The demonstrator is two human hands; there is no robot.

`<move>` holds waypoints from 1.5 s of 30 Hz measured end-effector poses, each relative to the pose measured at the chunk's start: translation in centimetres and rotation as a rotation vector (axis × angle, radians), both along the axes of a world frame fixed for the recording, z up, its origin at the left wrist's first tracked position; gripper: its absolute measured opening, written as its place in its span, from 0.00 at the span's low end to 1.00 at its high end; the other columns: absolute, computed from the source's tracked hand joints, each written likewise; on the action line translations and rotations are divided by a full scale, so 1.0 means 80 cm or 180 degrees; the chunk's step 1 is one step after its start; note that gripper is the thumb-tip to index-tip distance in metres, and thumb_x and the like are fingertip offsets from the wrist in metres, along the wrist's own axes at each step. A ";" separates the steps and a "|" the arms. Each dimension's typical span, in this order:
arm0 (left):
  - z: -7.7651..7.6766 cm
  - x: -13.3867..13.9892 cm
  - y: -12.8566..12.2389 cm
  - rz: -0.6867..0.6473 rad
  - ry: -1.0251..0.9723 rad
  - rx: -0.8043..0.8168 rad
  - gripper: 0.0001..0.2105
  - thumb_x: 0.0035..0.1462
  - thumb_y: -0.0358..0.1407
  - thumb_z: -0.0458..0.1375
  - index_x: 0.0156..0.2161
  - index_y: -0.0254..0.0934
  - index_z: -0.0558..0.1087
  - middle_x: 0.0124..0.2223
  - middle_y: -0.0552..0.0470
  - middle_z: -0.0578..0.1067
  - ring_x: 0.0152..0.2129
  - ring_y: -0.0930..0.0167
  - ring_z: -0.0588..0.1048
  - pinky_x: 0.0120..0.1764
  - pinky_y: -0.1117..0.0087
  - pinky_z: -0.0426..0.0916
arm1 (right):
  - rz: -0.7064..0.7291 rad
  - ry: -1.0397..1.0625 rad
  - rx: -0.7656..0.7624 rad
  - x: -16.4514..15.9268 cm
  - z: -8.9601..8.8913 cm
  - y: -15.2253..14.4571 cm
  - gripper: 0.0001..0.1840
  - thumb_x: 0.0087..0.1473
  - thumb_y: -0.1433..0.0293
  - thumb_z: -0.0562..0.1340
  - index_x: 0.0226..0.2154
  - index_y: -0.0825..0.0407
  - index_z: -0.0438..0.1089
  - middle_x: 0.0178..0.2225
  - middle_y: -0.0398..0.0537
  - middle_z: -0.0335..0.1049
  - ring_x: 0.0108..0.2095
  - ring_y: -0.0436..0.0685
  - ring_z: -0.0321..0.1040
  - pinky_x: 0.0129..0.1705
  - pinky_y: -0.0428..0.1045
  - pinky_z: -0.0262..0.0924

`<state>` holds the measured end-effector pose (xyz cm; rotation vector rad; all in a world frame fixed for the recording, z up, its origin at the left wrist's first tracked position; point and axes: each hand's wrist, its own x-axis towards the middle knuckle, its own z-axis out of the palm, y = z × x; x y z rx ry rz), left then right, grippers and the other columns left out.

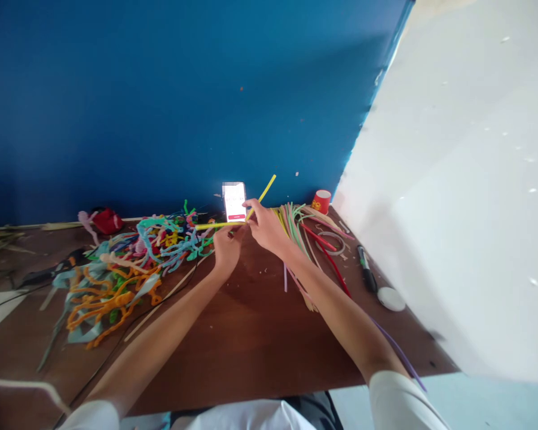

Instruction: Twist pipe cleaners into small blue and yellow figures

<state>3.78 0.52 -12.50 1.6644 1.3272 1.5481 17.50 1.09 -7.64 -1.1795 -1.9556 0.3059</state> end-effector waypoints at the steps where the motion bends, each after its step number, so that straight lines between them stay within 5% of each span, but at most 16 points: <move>1: -0.001 -0.001 0.001 0.0009 0.0057 0.0042 0.13 0.57 0.43 0.58 0.34 0.34 0.79 0.29 0.50 0.77 0.23 0.73 0.70 0.29 0.72 0.62 | -0.0032 -0.0014 0.0016 -0.001 -0.002 0.001 0.23 0.53 0.79 0.56 0.51 0.47 0.62 0.37 0.45 0.74 0.38 0.57 0.71 0.44 0.51 0.60; 11: -0.010 0.000 0.002 0.0105 0.0304 -0.0030 0.12 0.58 0.41 0.56 0.36 0.35 0.78 0.33 0.49 0.79 0.27 0.70 0.73 0.32 0.70 0.63 | -0.0671 0.0073 -0.0039 -0.015 -0.011 -0.006 0.20 0.49 0.77 0.59 0.46 0.49 0.66 0.34 0.46 0.76 0.38 0.59 0.73 0.44 0.54 0.61; 22: 0.006 -0.005 -0.003 0.0133 0.0372 -0.0008 0.08 0.55 0.37 0.56 0.29 0.35 0.74 0.27 0.53 0.75 0.23 0.72 0.69 0.29 0.72 0.59 | -0.0620 -0.0214 0.0185 -0.021 -0.006 -0.016 0.21 0.51 0.78 0.56 0.48 0.48 0.64 0.34 0.46 0.76 0.36 0.59 0.72 0.42 0.53 0.59; 31: 0.015 -0.012 0.011 -0.0327 -0.0698 -0.0044 0.08 0.54 0.37 0.57 0.30 0.34 0.74 0.28 0.52 0.75 0.27 0.73 0.70 0.32 0.72 0.64 | -0.0084 -0.0128 0.0328 -0.013 0.011 -0.018 0.22 0.57 0.76 0.53 0.53 0.47 0.62 0.40 0.47 0.76 0.38 0.56 0.73 0.40 0.49 0.59; 36: 0.016 -0.015 0.016 -0.0252 -0.0953 -0.0447 0.09 0.54 0.39 0.58 0.31 0.33 0.74 0.28 0.52 0.74 0.24 0.74 0.69 0.29 0.73 0.64 | 0.0055 -0.0452 0.0326 -0.003 0.011 -0.011 0.13 0.58 0.75 0.53 0.39 0.48 0.71 0.39 0.46 0.76 0.36 0.55 0.71 0.39 0.48 0.57; 45: 0.007 -0.011 0.021 -0.0635 -0.0928 -0.0239 0.12 0.57 0.42 0.56 0.35 0.34 0.75 0.27 0.52 0.74 0.24 0.74 0.69 0.30 0.73 0.64 | 0.0045 -0.0478 0.0043 0.000 0.000 0.000 0.07 0.58 0.70 0.58 0.37 0.50 0.72 0.38 0.47 0.75 0.34 0.53 0.68 0.36 0.48 0.57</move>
